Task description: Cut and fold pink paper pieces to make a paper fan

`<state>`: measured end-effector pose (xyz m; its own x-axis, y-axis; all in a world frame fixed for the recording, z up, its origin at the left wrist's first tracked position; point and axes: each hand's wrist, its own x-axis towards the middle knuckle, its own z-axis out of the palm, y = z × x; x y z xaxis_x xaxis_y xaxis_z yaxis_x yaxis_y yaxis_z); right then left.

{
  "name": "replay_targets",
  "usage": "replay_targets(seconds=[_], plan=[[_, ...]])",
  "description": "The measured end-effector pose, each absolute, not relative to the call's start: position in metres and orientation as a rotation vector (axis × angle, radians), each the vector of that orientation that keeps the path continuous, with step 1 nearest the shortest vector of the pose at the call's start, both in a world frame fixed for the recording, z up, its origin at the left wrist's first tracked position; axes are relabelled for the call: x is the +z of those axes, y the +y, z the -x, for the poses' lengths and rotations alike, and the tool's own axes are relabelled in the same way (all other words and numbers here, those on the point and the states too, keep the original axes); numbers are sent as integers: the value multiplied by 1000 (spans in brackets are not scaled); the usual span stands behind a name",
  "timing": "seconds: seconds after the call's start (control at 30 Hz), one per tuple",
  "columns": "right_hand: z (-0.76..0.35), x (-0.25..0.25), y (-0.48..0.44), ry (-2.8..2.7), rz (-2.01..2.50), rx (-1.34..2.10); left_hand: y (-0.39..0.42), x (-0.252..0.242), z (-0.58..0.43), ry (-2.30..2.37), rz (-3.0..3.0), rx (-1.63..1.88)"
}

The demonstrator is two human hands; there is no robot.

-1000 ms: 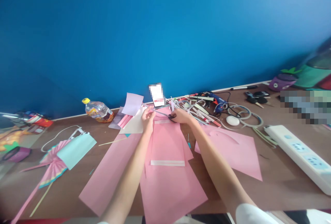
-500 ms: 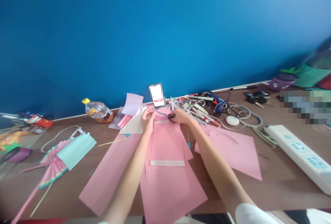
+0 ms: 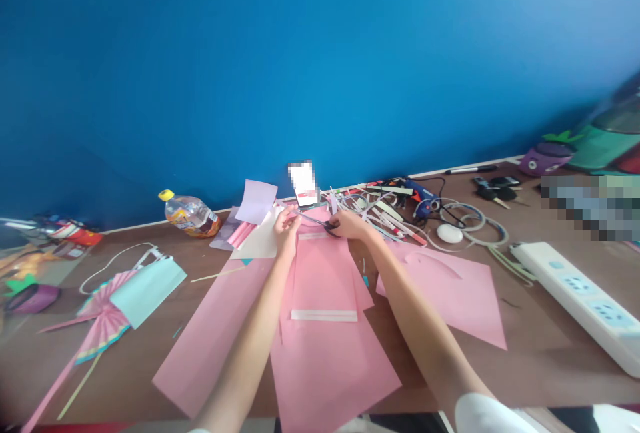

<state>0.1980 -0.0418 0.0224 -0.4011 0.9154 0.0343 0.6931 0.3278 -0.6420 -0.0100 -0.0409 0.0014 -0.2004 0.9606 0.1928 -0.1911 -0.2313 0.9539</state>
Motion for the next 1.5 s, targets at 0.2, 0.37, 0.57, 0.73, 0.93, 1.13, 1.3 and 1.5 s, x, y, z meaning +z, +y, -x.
replay_targets(seconds=[0.2, 0.37, 0.57, 0.73, 0.93, 1.13, 1.3, 1.5], plan=[[-198, 24, -43, -2208, 1445, 759, -38, -3, 11, 1052, -1095, 1593], [-200, 22, -42, -2216, 1453, 751, -37, -5, 11, 1052, -1112, 1585], [-200, 19, -40, -2214, 1450, 762, -39, 0, 11, 1071, -1100, 1572], [-198, 22, -42, -2202, 1449, 764, -46, 11, 13, 1064, -1127, 1499], [-196, 23, -43, -2195, 1440, 760, -47, 11, 12, 1059, -1168, 1496], [-197, 19, -41, -2201, 1414, 741, -42, 1, 9, 1061, -1161, 1575], [-192, 13, -39, -2206, 1424, 711, -41, 1, 11, 1051, -1134, 1587], [-190, 11, -38, -2196, 1428, 734, -41, 1, 12, 1032, -1098, 1588]])
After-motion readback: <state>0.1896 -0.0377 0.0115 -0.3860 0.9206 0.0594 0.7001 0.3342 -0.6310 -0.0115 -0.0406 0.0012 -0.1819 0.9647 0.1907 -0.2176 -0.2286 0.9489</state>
